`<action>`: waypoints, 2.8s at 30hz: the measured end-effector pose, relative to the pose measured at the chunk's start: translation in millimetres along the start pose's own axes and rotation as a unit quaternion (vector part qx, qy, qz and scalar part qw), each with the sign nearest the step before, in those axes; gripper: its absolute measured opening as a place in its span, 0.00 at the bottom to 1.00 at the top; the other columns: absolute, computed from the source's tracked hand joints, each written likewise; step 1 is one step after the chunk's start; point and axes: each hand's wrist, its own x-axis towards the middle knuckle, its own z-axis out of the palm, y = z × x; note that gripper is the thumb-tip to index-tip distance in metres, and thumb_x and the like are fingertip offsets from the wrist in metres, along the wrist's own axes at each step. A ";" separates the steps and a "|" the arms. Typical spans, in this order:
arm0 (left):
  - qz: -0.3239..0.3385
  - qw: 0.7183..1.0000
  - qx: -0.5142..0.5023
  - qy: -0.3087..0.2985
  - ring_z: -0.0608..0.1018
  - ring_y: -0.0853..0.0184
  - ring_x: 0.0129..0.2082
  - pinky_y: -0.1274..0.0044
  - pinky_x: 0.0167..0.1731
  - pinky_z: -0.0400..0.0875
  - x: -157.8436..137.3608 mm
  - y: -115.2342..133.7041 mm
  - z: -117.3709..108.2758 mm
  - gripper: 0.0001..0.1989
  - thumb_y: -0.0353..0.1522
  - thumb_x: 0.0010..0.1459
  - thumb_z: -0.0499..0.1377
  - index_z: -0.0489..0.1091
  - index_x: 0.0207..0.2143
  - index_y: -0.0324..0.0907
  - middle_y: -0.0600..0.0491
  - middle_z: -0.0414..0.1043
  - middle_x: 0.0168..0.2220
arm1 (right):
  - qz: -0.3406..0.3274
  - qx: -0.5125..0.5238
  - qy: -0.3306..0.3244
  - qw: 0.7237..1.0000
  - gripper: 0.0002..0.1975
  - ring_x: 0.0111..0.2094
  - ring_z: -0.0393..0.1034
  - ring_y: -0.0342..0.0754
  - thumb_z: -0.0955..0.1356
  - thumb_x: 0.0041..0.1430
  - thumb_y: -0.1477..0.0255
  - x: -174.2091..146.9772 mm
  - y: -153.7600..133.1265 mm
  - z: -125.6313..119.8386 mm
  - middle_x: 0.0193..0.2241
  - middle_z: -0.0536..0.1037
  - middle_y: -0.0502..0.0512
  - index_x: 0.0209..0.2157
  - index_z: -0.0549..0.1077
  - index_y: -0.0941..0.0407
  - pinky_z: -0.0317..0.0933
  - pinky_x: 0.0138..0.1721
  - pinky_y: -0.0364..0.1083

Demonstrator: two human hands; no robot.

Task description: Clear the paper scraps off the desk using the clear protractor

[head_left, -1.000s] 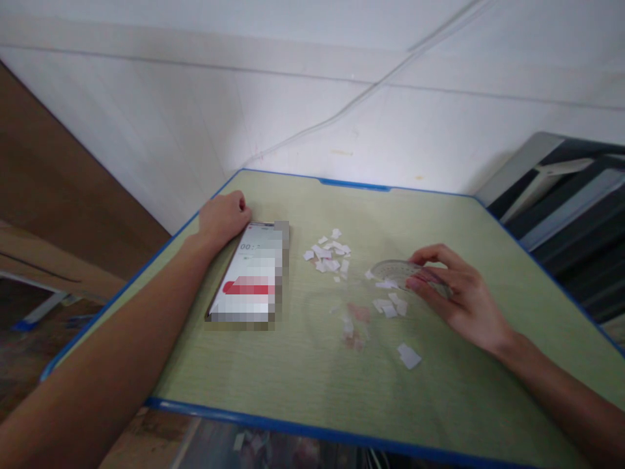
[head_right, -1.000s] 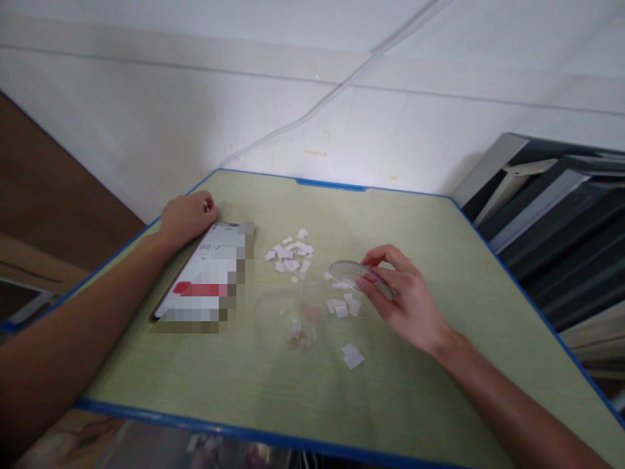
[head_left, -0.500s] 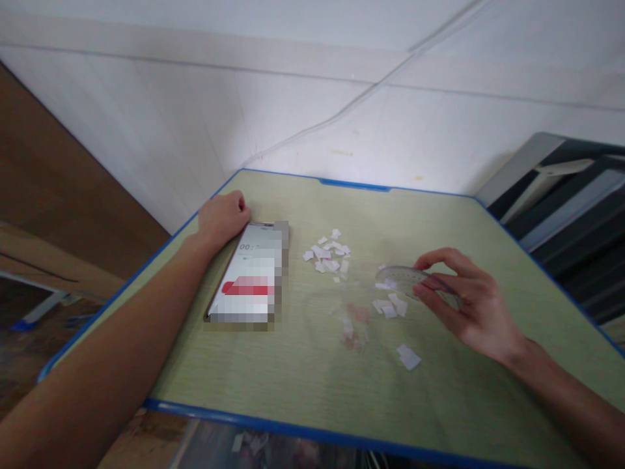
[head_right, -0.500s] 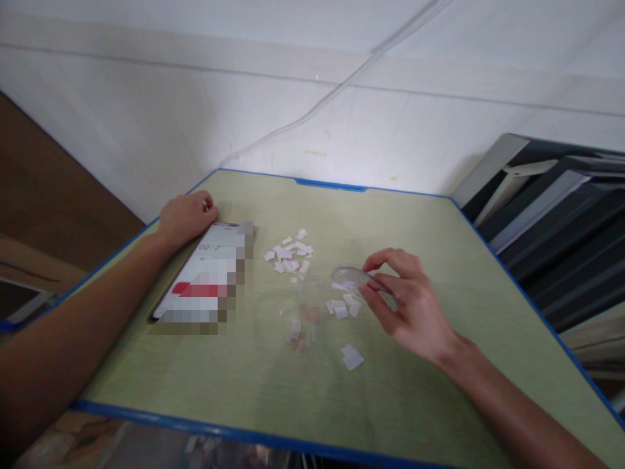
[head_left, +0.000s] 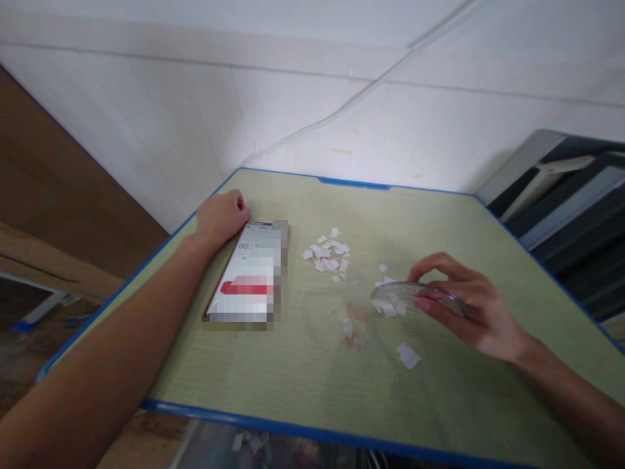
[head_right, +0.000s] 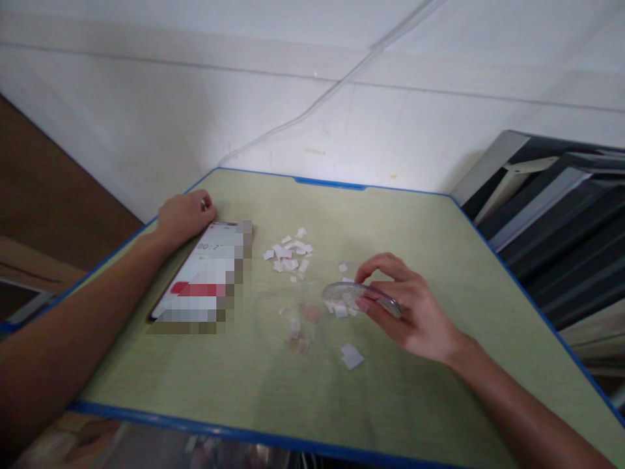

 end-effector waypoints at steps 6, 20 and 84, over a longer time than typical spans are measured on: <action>-0.003 1.000 -0.007 -0.002 0.76 0.53 0.42 0.69 0.37 0.68 0.0 0.3 0.2 0.17 0.36 0.55 0.49 0.72 0.44 0.43 0.43 0.77 0.42 | 0.030 0.032 -0.033 0.999 0.15 0.28 0.71 0.47 0.66 0.63 0.64 -1.7 14.8 -10.5 0.29 0.75 0.54 0.24 0.75 0.53 0.64 0.27 0.46; 0.000 1.000 0.011 -0.004 0.76 0.54 0.42 0.70 0.37 0.68 -0.1 1.4 -0.4 0.18 0.36 0.56 0.48 0.71 0.44 0.43 0.43 0.77 0.43 | 0.119 0.122 -0.156 0.973 0.19 0.22 0.66 0.43 0.65 0.64 0.57 2.2 19.9 -22.7 0.22 0.70 0.49 0.24 0.72 0.54 0.60 0.21 0.42; 0.016 0.999 0.008 -0.030 0.75 0.49 0.45 0.65 0.39 0.68 0.1 -0.8 -5.3 0.20 0.36 0.56 0.47 0.70 0.45 0.38 0.38 0.75 0.44 | 0.085 0.168 -0.412 0.892 0.09 0.31 0.69 0.42 0.68 0.63 0.70 -8.7 -9.6 -38.6 0.28 0.72 0.52 0.32 0.81 0.54 0.63 0.32 0.41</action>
